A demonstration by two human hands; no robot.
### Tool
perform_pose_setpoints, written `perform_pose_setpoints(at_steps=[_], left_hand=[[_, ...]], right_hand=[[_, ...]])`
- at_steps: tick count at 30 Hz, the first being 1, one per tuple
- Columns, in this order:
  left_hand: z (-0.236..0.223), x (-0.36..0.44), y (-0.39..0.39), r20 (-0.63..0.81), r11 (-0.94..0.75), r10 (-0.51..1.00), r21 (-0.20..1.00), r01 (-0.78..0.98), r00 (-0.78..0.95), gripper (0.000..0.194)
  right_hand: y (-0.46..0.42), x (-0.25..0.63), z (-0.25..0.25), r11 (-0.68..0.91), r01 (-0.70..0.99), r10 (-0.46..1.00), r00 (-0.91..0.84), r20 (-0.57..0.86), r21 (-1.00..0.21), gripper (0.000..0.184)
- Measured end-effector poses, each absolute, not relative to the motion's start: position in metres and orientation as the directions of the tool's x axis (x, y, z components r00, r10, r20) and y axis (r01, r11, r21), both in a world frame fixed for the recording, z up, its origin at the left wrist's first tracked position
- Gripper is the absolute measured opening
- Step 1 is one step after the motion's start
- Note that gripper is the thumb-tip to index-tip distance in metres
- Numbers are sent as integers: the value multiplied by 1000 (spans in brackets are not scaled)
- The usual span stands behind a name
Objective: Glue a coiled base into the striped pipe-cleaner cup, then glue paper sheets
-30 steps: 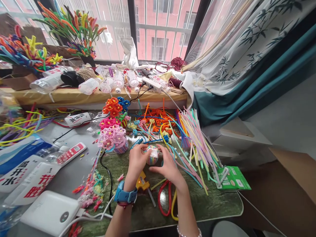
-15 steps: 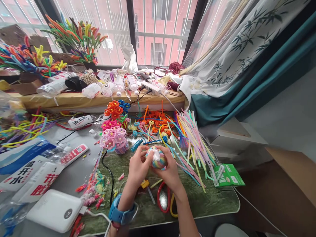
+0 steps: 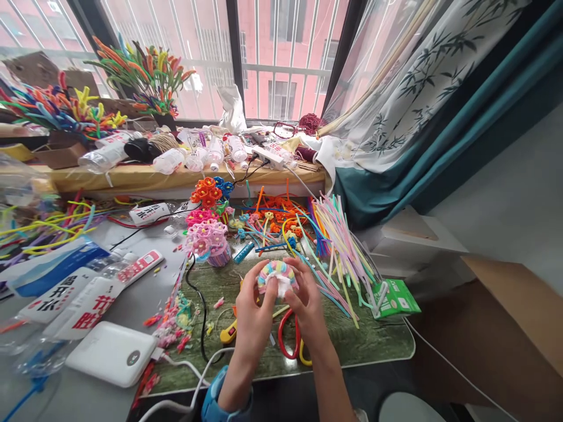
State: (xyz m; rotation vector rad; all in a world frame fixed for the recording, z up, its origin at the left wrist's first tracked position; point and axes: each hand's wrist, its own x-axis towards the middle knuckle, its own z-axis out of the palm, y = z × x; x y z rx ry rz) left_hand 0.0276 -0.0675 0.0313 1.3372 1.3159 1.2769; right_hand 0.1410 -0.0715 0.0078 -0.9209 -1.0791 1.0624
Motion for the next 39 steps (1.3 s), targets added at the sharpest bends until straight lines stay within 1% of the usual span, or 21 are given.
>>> perform_pose_setpoints(at_steps=[3,5,9,12,16,19,22,25,27,29,31,34,39], left_hand=[[25,28,-68,196,-159,972,956,246,-132,38],[22,27,-68,227,-188,966,946,263,-127,37],[21,26,-69,256,-243,966,945,217,-33,39],[21,26,-70,271,-265,963,943,202,-4,40],[18,25,-70,251,-249,968,950,187,14,42],[15,24,-68,224,-219,974,961,170,-12,44],[13,21,-67,159,-150,986,979,138,-59,45],[10,20,-65,52,-47,995,997,62,-90,47],[8,19,-65,7,-5,996,1000,22,-90,48],[6,20,-65,8,-7,996,1000,16,-93,48],[5,20,-66,41,-38,994,999,34,-101,47],[5,21,-68,78,-74,993,996,52,-84,47],[9,20,-70,67,-67,997,998,10,-39,52]], right_hand=[[-76,138,12,148,-352,987,115,114,-924,46],[-77,136,14,106,-407,991,116,64,-907,40],[-77,136,15,73,-453,987,159,0,-888,40],[-76,135,13,59,-437,983,182,-24,-898,41],[-72,132,9,46,-345,971,235,-38,-938,40],[-71,130,8,30,-294,968,248,-46,-955,38],[-73,133,9,22,-336,988,153,-31,-941,39],[-76,141,10,6,-393,999,44,-12,-920,41],[-77,146,10,1,-412,999,31,-13,-911,42],[-77,148,8,-2,-429,999,37,-20,-903,42],[-76,147,7,-3,-437,999,36,-21,-900,43],[-75,143,7,12,-416,997,69,-18,-909,42],[-74,140,8,43,-395,990,140,-14,-918,39]])
